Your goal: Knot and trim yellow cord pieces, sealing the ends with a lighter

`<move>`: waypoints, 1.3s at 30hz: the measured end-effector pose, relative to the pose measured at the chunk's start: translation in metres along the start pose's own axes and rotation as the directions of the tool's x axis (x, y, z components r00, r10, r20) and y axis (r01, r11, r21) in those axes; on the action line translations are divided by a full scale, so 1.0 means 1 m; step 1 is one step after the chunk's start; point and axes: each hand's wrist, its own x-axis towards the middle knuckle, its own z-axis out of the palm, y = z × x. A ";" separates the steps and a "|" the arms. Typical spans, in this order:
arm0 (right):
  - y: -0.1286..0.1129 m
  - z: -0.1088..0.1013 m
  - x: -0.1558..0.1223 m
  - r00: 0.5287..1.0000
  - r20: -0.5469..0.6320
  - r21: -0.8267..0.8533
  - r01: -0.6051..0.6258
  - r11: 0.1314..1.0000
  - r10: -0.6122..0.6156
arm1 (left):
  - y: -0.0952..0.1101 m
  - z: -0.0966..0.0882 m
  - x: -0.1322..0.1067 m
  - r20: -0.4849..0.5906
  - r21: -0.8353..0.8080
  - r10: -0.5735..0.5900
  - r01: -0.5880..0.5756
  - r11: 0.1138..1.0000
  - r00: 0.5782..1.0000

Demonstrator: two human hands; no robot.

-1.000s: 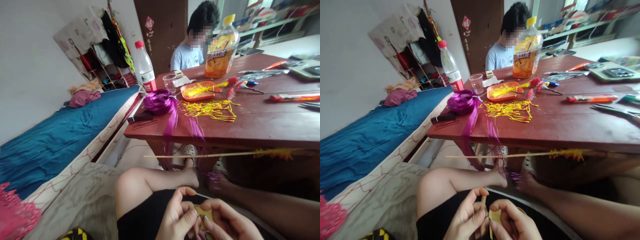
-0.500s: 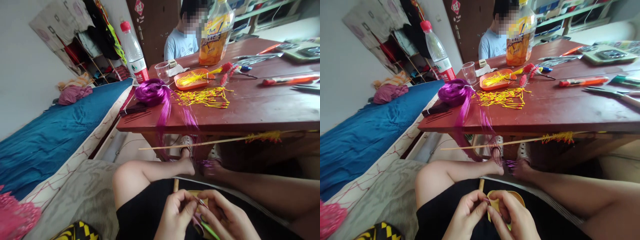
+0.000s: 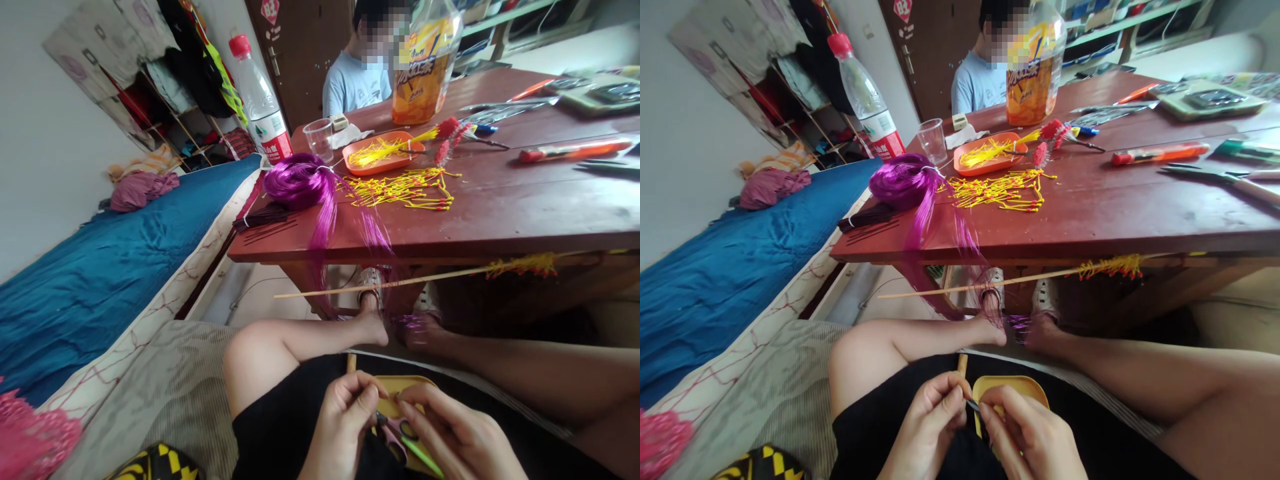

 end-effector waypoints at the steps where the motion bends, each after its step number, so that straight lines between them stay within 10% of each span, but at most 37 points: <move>1: 0.001 0.002 0.000 1.000 -0.026 -0.013 0.004 1.000 -0.005 | 0.000 -0.001 0.000 0.008 0.031 0.011 -0.012 0.999 1.000; 20: 0.000 0.005 -0.004 0.987 -0.120 -0.135 0.092 0.987 -0.109 | 0.002 -0.006 0.000 0.083 0.417 0.151 -0.172 0.892 0.985; 39: -0.006 0.007 -0.002 0.998 -0.059 -0.120 0.029 0.992 -0.036 | 0.009 0.000 -0.006 0.218 0.759 0.292 -0.350 0.549 0.931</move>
